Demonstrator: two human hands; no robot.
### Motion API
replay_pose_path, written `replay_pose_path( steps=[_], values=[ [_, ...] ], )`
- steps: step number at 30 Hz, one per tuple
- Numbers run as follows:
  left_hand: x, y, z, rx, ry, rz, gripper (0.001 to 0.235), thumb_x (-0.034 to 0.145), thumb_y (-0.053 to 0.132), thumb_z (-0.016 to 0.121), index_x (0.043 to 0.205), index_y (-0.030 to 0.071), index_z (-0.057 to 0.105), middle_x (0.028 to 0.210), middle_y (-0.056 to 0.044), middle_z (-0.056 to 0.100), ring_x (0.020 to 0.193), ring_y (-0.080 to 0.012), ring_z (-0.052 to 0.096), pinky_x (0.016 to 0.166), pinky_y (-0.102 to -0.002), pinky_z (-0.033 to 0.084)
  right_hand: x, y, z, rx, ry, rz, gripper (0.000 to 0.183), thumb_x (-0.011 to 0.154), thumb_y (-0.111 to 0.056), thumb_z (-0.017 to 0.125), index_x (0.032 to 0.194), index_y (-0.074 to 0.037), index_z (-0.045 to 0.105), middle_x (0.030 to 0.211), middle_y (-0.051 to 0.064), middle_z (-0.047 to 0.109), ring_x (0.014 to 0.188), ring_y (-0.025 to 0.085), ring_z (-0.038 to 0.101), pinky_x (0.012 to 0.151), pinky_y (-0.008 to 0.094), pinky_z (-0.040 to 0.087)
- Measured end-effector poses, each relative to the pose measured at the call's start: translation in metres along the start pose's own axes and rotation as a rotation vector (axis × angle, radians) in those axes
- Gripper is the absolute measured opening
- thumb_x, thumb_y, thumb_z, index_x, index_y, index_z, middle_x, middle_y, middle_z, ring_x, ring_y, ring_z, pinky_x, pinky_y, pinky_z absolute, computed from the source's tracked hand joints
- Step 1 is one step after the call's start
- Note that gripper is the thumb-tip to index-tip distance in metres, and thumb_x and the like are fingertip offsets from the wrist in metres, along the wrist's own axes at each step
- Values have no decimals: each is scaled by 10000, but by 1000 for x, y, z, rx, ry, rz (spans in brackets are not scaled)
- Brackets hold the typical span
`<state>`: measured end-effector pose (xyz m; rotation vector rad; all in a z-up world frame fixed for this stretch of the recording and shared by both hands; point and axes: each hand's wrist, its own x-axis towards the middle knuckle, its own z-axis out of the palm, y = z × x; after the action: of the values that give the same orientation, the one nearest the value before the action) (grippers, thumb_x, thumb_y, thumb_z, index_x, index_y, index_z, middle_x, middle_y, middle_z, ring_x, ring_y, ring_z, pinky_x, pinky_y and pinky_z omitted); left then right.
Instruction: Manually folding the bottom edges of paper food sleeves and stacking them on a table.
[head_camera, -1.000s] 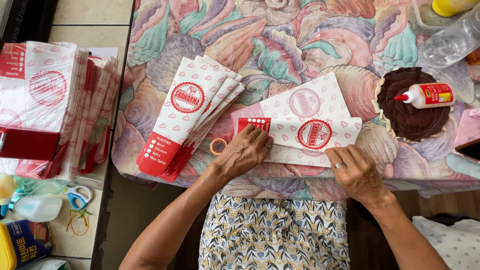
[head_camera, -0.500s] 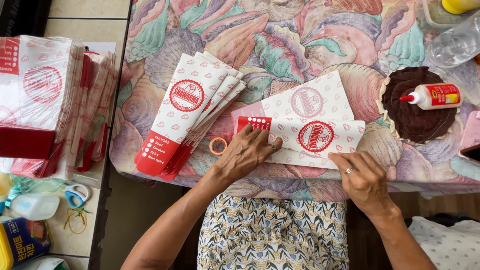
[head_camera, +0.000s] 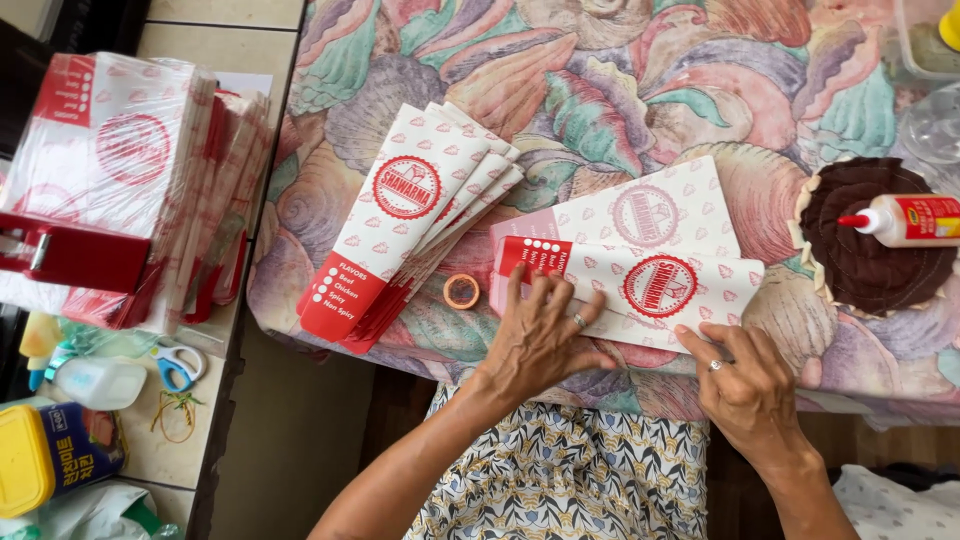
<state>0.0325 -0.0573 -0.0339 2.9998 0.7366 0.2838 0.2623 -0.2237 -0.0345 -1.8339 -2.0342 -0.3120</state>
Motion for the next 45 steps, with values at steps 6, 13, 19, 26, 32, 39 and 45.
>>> replay_pose_path(
  steps=[6, 13, 19, 26, 32, 39, 45],
  values=[
    [-5, -1, 3, 140, -3, 58, 1015, 759, 979, 385, 1550, 344, 326, 1117, -96, 545, 1012, -255, 501, 1077, -638, 372, 4, 8, -10, 2, -191, 70, 479, 860, 122, 611, 1249, -122, 747, 941, 44, 641, 922, 251, 586, 752, 367, 543],
    [-9, -4, 11, 139, 48, 57, 1137, 685, 977, 605, 1552, 334, 250, 1165, -70, 537, 1076, -259, 510, 1109, -675, 368, 121, -50, 22, 302, -133, -18, 379, 871, 189, 567, 1175, 37, 732, 1109, 172, 659, 1021, 277, 644, 926, 325, 611],
    [-5, -5, -7, 133, 23, 67, 945, 725, 875, 624, 1445, 310, 389, 1149, -68, 504, 1091, -275, 475, 1108, -722, 331, 193, -143, 68, 317, -145, -380, 157, 833, -174, 750, 744, -46, 762, 1182, 182, 629, 1116, 352, 608, 932, 472, 508],
    [-5, -2, -14, 71, -40, 64, 673, 786, 722, 650, 1284, 272, 596, 1124, -65, 454, 1113, -298, 421, 1106, -791, 274, 184, -73, 34, 582, -215, -186, 128, 938, -15, 648, 1049, -64, 688, 1114, 90, 600, 1094, 259, 639, 982, 333, 519],
    [0, -4, 5, -28, -85, 38, 892, 753, 769, 688, 1474, 355, 364, 1121, -54, 444, 1107, -258, 443, 1117, -811, 242, 138, -5, 52, 385, -212, -96, 202, 952, -103, 660, 1134, -100, 749, 1197, 78, 661, 1163, 286, 646, 1064, 430, 498],
    [-2, -1, 3, 38, -115, 54, 736, 838, 735, 666, 1425, 416, 358, 1109, -32, 455, 1154, -276, 482, 1114, -804, 274, 165, -8, 100, 562, -150, -168, 217, 969, -150, 670, 1150, -84, 768, 1177, 97, 696, 1124, 309, 670, 1016, 425, 526],
    [-3, 3, 27, 61, -173, 42, 754, 838, 746, 622, 1483, 469, 343, 1142, 14, 451, 1162, -233, 462, 1144, -819, 223, 204, -38, 140, 661, -122, -289, 191, 945, -156, 704, 1096, -53, 761, 1143, 118, 691, 1035, 315, 672, 983, 448, 521]
  ],
)
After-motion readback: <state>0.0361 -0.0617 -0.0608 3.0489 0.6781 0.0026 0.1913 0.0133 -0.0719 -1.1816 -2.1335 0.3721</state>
